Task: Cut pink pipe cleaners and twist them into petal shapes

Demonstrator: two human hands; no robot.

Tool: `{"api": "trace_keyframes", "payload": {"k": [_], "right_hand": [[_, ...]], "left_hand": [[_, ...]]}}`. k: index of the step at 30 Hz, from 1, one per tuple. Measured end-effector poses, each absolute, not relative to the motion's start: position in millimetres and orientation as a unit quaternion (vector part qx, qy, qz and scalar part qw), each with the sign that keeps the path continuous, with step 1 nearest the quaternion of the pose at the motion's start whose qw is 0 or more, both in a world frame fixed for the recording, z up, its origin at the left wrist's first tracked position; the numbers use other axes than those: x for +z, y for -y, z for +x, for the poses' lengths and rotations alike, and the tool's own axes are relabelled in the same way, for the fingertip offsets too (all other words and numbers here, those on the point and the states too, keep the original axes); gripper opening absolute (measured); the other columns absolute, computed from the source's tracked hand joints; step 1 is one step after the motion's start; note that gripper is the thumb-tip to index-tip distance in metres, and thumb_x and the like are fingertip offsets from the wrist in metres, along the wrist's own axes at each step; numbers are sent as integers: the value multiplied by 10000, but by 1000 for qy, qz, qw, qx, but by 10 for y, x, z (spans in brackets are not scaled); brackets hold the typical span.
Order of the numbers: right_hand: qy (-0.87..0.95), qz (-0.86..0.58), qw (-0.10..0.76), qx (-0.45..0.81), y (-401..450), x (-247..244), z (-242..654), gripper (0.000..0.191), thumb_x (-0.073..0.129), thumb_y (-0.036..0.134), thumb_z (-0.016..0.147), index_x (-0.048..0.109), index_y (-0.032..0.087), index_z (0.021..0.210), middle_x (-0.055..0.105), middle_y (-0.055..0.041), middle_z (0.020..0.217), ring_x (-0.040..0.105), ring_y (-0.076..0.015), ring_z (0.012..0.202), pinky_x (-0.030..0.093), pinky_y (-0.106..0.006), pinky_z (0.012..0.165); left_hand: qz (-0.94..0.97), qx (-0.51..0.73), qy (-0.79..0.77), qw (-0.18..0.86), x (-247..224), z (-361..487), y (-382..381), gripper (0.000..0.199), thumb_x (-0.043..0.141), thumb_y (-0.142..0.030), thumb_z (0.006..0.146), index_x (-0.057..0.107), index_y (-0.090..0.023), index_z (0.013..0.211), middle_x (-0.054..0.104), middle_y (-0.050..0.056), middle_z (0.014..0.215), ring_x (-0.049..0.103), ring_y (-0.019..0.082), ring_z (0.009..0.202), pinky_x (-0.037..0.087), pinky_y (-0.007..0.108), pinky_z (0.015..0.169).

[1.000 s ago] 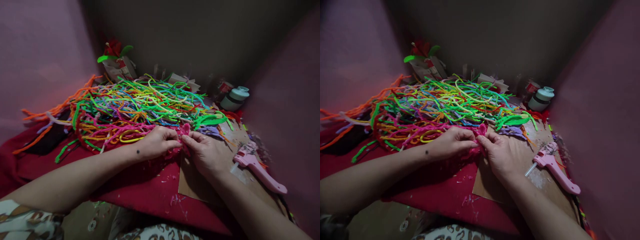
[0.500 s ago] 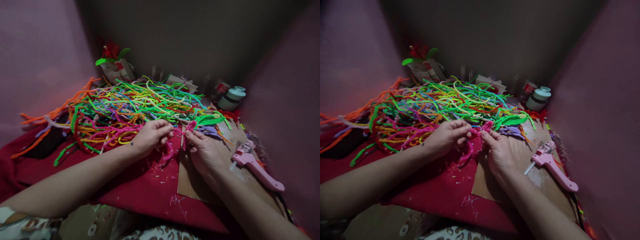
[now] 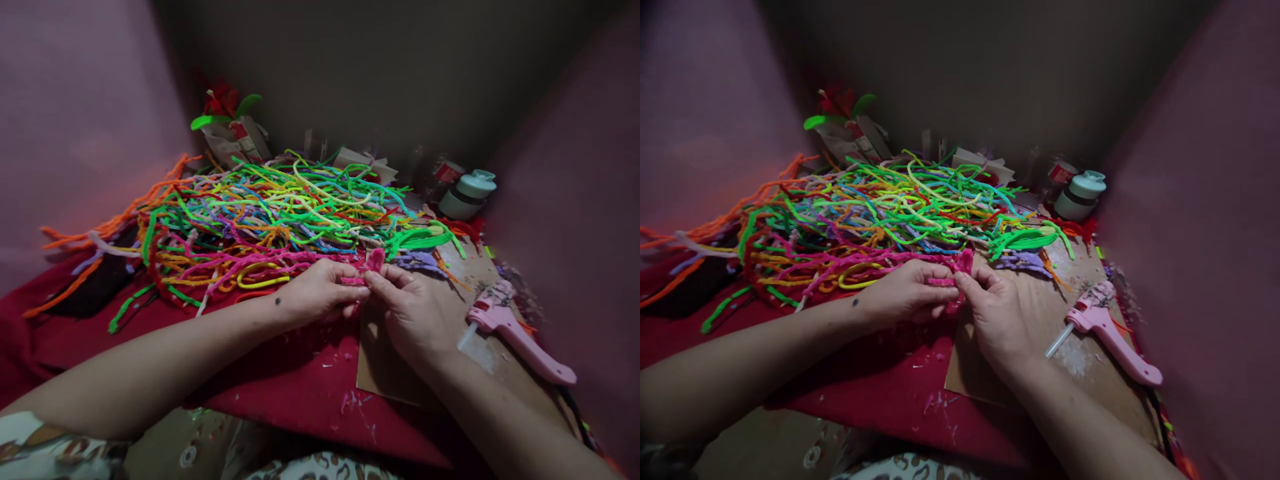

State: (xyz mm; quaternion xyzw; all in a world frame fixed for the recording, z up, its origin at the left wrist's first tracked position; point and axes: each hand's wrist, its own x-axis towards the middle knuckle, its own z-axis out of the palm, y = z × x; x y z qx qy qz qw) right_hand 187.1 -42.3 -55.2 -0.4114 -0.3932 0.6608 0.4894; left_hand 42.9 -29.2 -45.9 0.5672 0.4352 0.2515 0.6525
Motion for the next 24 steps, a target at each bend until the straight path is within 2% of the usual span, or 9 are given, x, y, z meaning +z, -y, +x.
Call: {"api": "trace_keyframes", "payload": {"k": [3, 5, 7, 12, 19, 21, 24], "right_hand": [[419, -449, 500, 611, 410, -519, 1894, 242, 698, 278, 683, 557, 153, 533, 470, 49, 485, 381, -55, 446, 312, -198, 454], [428, -467, 494, 596, 408, -514, 1910, 253, 698, 274, 682, 553, 145, 519, 457, 47, 481, 362, -54, 453, 282, -201, 450], [422, -462, 482, 614, 412, -523, 1923, 230, 702, 276, 671, 569, 145, 538, 464, 43, 488, 369, -61, 462, 276, -209, 457], [418, -419, 457, 664, 414, -549, 1937, 152, 695, 253, 662, 610, 145, 599, 512, 28, 541, 407, -74, 497, 304, -220, 495], [436, -421, 432, 668, 420, -608, 1930, 163, 660, 251, 679, 576, 152, 580, 518, 21, 557, 444, -99, 548, 333, -245, 553], [465, -445, 423, 638, 438, -593, 1919, 172, 635, 230, 675, 560, 151, 542, 512, 21, 541, 429, -94, 532, 322, -243, 538], [493, -469, 408, 609, 462, -552, 1901, 170, 586, 193, 662, 534, 157, 504, 474, 31, 496, 403, -87, 490, 303, -239, 505]], "left_hand": [[639, 315, -464, 526, -406, 408, 288, 193, 623, -308, 723, 552, -138, 779, 535, -34, 634, 451, 71, 524, 350, 193, 488], [672, 344, -459, 469, -378, 394, 291, 168, 581, -301, 755, 570, -134, 765, 528, -32, 657, 459, 78, 582, 370, 199, 547], [688, 347, -460, 441, -359, 386, 299, 190, 522, -282, 795, 566, -129, 691, 486, -40, 607, 429, 73, 568, 350, 193, 541], [668, 354, -487, 438, -333, 392, 322, 222, 523, -275, 795, 540, -125, 632, 434, -53, 546, 380, 62, 512, 307, 187, 493], [649, 363, -461, 484, -344, 377, 284, 193, 584, -292, 762, 638, -113, 811, 601, 3, 727, 522, 103, 670, 406, 214, 616], [651, 351, -455, 496, -373, 376, 281, 165, 596, -268, 747, 648, -114, 773, 593, -1, 690, 519, 102, 645, 403, 216, 604], [699, 370, -459, 405, -419, 386, 302, 137, 597, -220, 739, 629, -122, 648, 556, -5, 644, 499, 97, 630, 389, 219, 612]]}}
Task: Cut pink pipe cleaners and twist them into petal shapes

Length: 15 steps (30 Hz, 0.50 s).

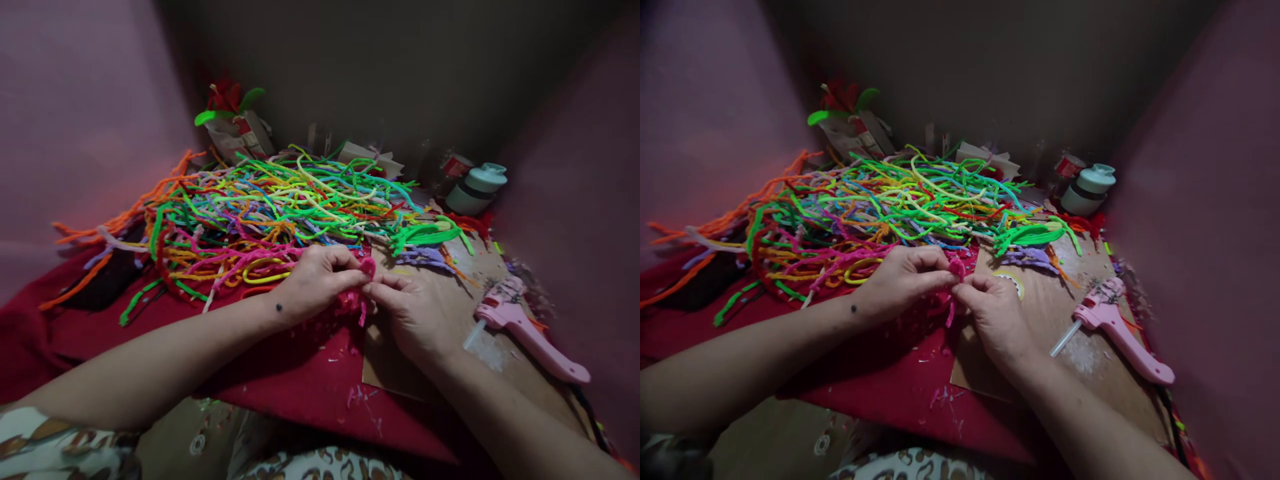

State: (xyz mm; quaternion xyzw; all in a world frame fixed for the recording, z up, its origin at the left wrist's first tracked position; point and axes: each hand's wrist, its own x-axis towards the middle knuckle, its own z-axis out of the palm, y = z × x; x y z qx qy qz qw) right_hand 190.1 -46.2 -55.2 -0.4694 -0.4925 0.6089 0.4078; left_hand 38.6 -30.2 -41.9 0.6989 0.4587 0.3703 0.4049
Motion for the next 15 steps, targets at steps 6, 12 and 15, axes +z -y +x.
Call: {"api": "trace_keyframes", "payload": {"k": [6, 12, 15], "right_hand": [[509, -466, 399, 604, 471, -545, 1899, 180, 572, 197, 660, 531, 165, 488, 480, 28, 488, 421, -93, 484, 316, -240, 505], [500, -452, 386, 631, 481, -576, 1902, 167, 619, 269, 685, 589, 157, 565, 511, 24, 511, 418, -90, 484, 296, -238, 495], [500, -440, 382, 641, 482, -596, 1903, 190, 607, 288, 700, 576, 157, 565, 497, 29, 497, 396, -87, 466, 273, -242, 481]], "left_hand": [[685, 364, -455, 437, -377, 395, 311, 113, 601, -227, 738, 657, -130, 751, 614, 6, 725, 543, 112, 690, 418, 220, 654], [645, 359, -451, 501, -357, 370, 275, 135, 601, -232, 743, 665, -115, 728, 612, -12, 679, 538, 90, 645, 416, 198, 618], [663, 353, -444, 489, -403, 379, 285, 146, 596, -249, 756, 668, -128, 797, 627, -9, 719, 548, 97, 657, 420, 202, 614]]}}
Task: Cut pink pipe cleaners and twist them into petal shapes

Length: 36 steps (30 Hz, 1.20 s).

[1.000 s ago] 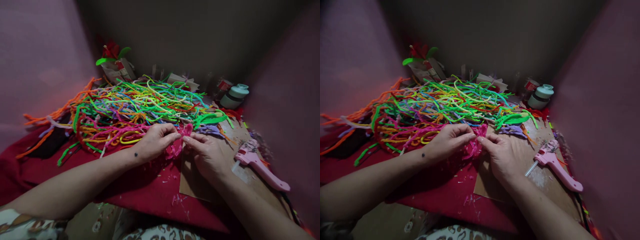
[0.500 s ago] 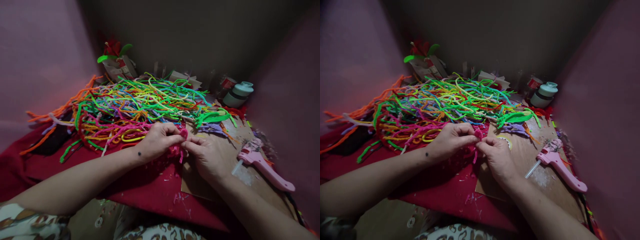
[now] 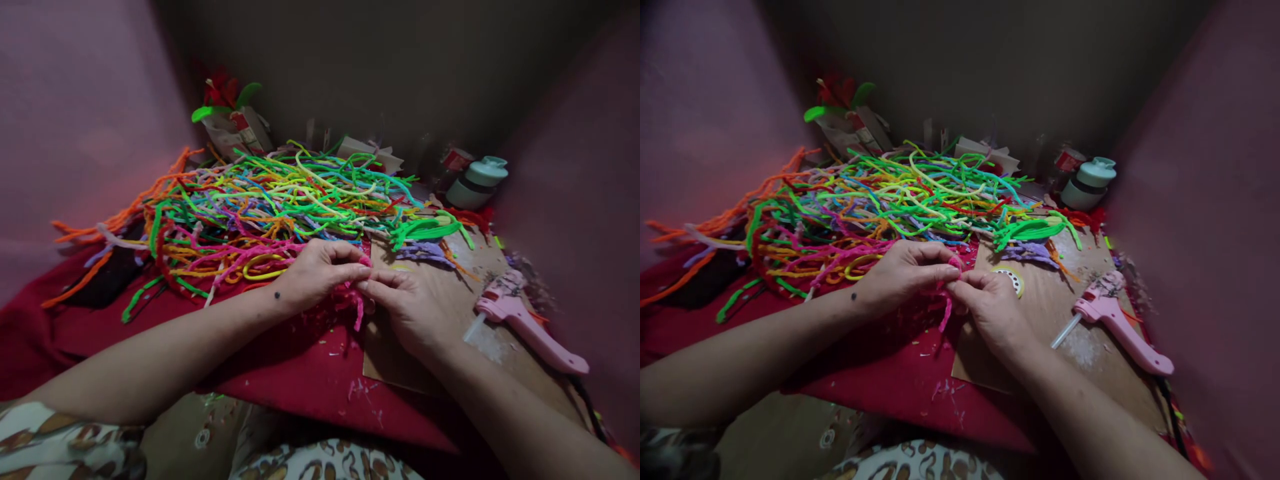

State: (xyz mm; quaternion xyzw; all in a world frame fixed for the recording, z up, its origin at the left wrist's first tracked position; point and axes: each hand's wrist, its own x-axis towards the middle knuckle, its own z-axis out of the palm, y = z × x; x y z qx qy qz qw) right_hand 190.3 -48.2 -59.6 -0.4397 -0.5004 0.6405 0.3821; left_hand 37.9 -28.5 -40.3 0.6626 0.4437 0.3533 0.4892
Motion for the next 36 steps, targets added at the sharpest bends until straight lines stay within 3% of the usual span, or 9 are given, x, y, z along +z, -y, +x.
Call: {"api": "trace_keyframes", "payload": {"k": [6, 8, 14, 16, 20, 27, 36], "right_hand": [[534, -445, 374, 614, 472, -651, 1879, 192, 562, 194, 675, 520, 160, 490, 435, 46, 452, 341, -77, 449, 229, -246, 468], [531, -432, 384, 620, 471, -663, 1871, 193, 563, 176, 669, 506, 163, 486, 420, 52, 458, 328, -75, 456, 226, -245, 471], [438, -409, 436, 672, 463, -607, 1874, 230, 664, 273, 683, 530, 168, 529, 450, 47, 496, 369, -81, 476, 281, -236, 486], [413, -409, 455, 674, 455, -583, 1882, 191, 680, 269, 671, 567, 164, 557, 480, 43, 509, 391, -81, 478, 296, -229, 485], [405, -405, 472, 670, 426, -608, 1909, 173, 683, 283, 679, 606, 154, 593, 506, 38, 508, 383, -73, 467, 288, -219, 472], [404, -379, 476, 683, 370, -663, 1949, 163, 654, 272, 699, 603, 156, 596, 529, 22, 546, 412, -90, 495, 326, -245, 510], [353, -375, 504, 693, 370, -641, 1903, 113, 697, 202, 606, 594, 154, 605, 508, 45, 527, 417, -72, 473, 319, -219, 478]], "left_hand": [[805, 351, -425, 220, -441, 390, 353, 184, 553, -251, 798, 661, -135, 703, 609, 39, 708, 532, 116, 667, 394, 229, 648], [806, 348, -433, 203, -419, 387, 353, 177, 556, -257, 793, 652, -146, 694, 606, 40, 706, 525, 117, 662, 387, 229, 639], [615, 393, -500, 466, -285, 323, 261, 303, 468, -391, 840, 590, -137, 728, 528, -8, 588, 408, 62, 472, 307, 184, 454], [601, 362, -492, 515, -256, 296, 249, 314, 518, -430, 804, 595, -132, 743, 518, -16, 580, 394, 53, 456, 284, 174, 432], [636, 265, -478, 545, -245, 290, 264, 221, 627, -336, 722, 604, -119, 687, 516, -20, 557, 426, 58, 482, 312, 178, 457], [615, 277, -490, 553, -271, 301, 264, 138, 589, -252, 731, 562, -130, 672, 505, -33, 551, 413, 54, 472, 302, 184, 465], [544, 312, -455, 632, -403, 317, 244, 290, 696, -359, 666, 590, -154, 840, 488, -56, 546, 345, 35, 403, 234, 188, 412]]}}
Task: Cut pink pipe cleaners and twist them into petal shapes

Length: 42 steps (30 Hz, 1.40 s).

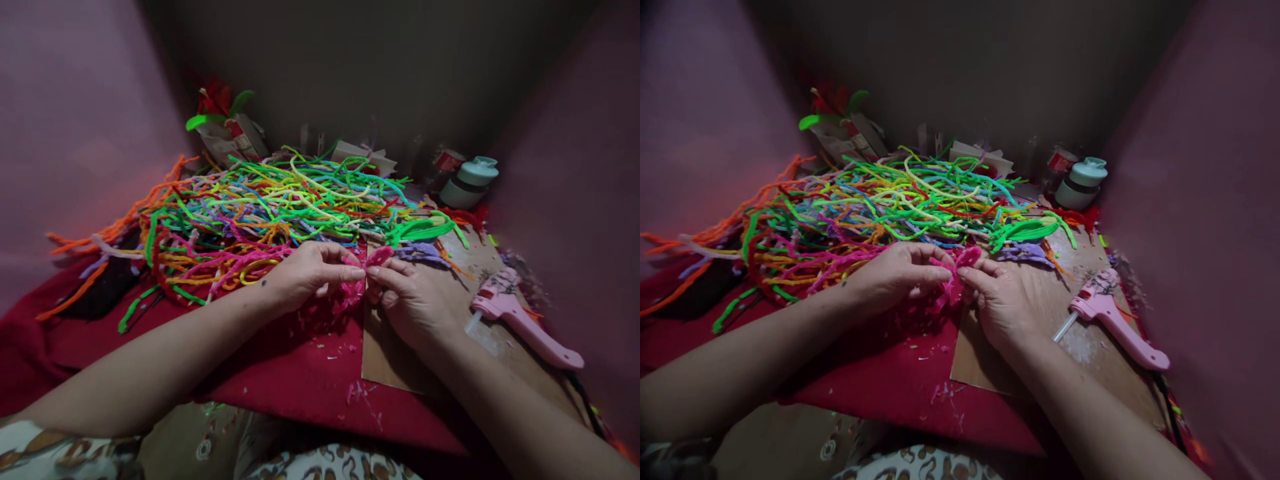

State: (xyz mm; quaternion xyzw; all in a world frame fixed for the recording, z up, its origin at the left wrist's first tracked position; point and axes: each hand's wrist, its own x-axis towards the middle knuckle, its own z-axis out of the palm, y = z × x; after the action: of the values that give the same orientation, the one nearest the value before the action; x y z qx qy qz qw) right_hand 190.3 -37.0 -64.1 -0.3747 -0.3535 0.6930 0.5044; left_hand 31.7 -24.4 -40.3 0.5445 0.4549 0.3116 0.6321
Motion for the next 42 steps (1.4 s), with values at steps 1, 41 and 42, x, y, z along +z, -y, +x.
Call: {"api": "trace_keyframes", "payload": {"k": [1, 41, 42], "right_hand": [[356, -372, 504, 693, 371, -646, 1902, 119, 697, 204, 609, 590, 153, 599, 501, 45, 522, 416, -71, 473, 319, -219, 478], [432, -451, 479, 617, 362, -606, 1967, 99, 686, 239, 662, 662, 144, 676, 573, 14, 523, 478, -79, 459, 366, -196, 456], [425, -447, 480, 624, 356, -624, 1965, 96, 690, 232, 653, 662, 143, 679, 575, 13, 532, 479, -80, 461, 372, -199, 458]], "left_hand": [[532, 311, -453, 644, -427, 334, 253, 275, 686, -365, 677, 586, -151, 819, 467, -61, 520, 326, 33, 390, 215, 190, 405], [539, 325, -465, 623, -458, 389, 303, 168, 612, -294, 744, 559, -136, 722, 427, -66, 489, 318, 32, 395, 213, 175, 386], [539, 325, -464, 623, -459, 390, 305, 162, 609, -288, 746, 558, -136, 723, 429, -64, 490, 318, 32, 394, 212, 175, 386]]}}
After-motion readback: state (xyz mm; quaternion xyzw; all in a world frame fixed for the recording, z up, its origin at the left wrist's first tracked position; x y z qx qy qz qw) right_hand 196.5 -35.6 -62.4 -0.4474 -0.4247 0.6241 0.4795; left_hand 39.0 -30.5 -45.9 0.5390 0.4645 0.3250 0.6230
